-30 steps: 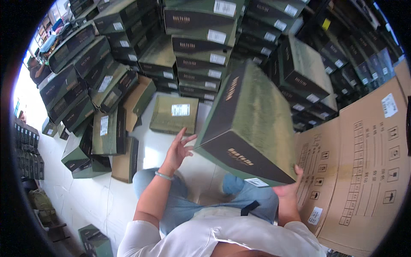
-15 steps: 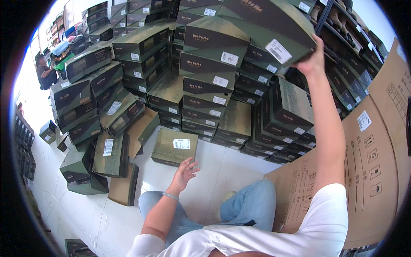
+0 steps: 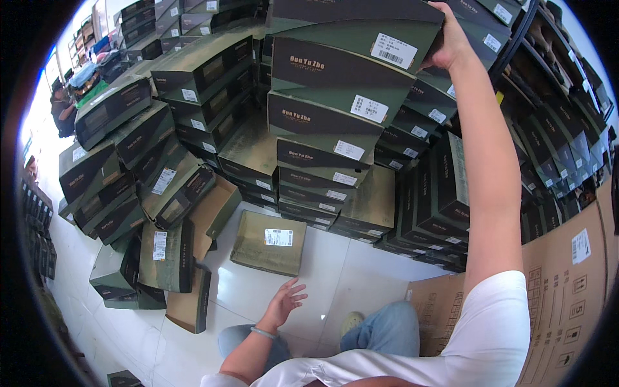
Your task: The person uses a heat gun to apply a label to a green box, then stacks the box with others on the floor. They later open a box, place a shoe inside with bubble wrap and a red card, close it, and repeat the labeling process.
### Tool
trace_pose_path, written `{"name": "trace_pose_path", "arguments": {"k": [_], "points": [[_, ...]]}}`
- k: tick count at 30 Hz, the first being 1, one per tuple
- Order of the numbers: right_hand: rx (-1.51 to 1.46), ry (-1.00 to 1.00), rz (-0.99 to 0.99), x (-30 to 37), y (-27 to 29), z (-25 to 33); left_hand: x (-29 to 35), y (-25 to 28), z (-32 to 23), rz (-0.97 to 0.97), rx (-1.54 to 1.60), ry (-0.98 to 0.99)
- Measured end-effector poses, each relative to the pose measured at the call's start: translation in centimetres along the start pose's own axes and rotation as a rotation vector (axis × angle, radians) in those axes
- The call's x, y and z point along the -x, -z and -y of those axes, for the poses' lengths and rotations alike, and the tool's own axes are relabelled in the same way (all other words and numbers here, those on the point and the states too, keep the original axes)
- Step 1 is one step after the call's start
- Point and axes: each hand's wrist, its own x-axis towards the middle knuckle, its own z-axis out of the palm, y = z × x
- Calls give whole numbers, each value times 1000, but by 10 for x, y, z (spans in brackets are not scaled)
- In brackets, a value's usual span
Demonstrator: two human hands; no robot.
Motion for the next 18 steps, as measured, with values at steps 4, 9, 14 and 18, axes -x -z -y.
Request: {"name": "trace_pose_path", "arguments": {"k": [4,9,14,18], "points": [[189,-197,-37,6,4,14,3,15,8,-35,49,74],[60,-245,-135,39,26,8,56,39,46,-497,150,145],[525,-533,-272,146,170,-122,192,9,48,-627,328,62],[1032,-1090,218,338,166,-206,355,-42,15,-969,65,45]]}}
